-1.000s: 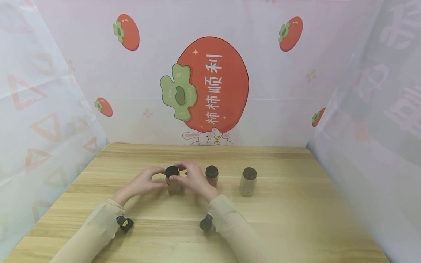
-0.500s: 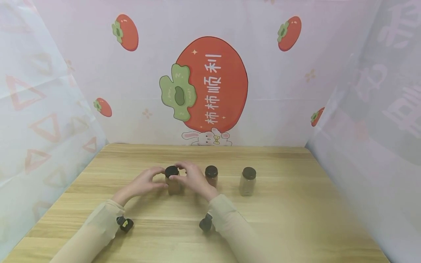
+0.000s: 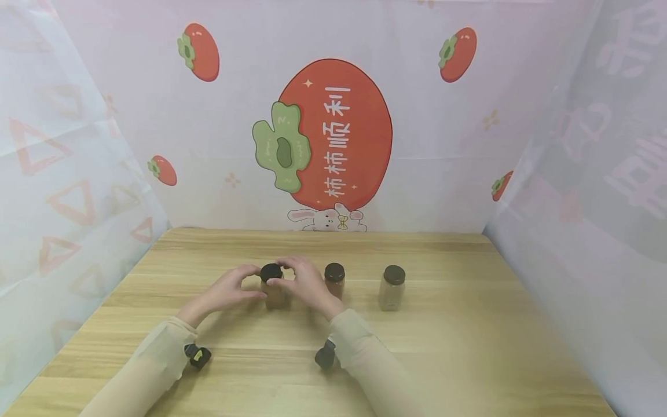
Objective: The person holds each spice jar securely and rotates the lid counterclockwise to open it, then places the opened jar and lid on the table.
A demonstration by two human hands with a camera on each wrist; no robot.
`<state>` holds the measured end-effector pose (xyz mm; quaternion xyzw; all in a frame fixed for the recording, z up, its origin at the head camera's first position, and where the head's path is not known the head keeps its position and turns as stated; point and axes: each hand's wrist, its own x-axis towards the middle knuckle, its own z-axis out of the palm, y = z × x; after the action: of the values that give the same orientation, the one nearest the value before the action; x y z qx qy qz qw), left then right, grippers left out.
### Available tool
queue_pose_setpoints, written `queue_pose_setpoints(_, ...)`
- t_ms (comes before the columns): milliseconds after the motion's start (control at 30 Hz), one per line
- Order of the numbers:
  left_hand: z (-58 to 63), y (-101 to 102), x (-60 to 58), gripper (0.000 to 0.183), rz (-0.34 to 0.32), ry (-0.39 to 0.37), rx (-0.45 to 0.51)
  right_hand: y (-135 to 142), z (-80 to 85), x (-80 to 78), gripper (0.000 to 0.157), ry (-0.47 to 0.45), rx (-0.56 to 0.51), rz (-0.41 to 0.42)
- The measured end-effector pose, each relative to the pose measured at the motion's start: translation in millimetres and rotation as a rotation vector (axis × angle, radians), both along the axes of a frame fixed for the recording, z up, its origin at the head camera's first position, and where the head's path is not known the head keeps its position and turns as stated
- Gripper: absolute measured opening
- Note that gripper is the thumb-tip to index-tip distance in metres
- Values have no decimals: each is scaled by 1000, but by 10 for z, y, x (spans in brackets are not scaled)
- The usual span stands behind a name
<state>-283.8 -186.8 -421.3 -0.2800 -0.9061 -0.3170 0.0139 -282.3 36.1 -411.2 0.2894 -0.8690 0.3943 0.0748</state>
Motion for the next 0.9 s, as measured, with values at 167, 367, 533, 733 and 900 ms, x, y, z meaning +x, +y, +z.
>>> queue_pose_setpoints(167,-13,7,-15,42,-4,-7,5,-2,-12,1,50,2,-14,3)
queue_pose_setpoints(367,-10,10,-24,43,-23,-8,-5,-2,-7,-1,49,5,-23,12)
queue_pose_setpoints(533,-7,6,-25,44,-47,9,-25,8,1,-13,49,10,-8,26)
queue_pose_setpoints(733,-2,-1,-15,44,-76,18,-30,24,-1,-40,47,-9,3,71)
queue_pose_setpoints(900,-4,-5,-14,43,-79,25,-33,42,7,-53,48,-59,19,125)
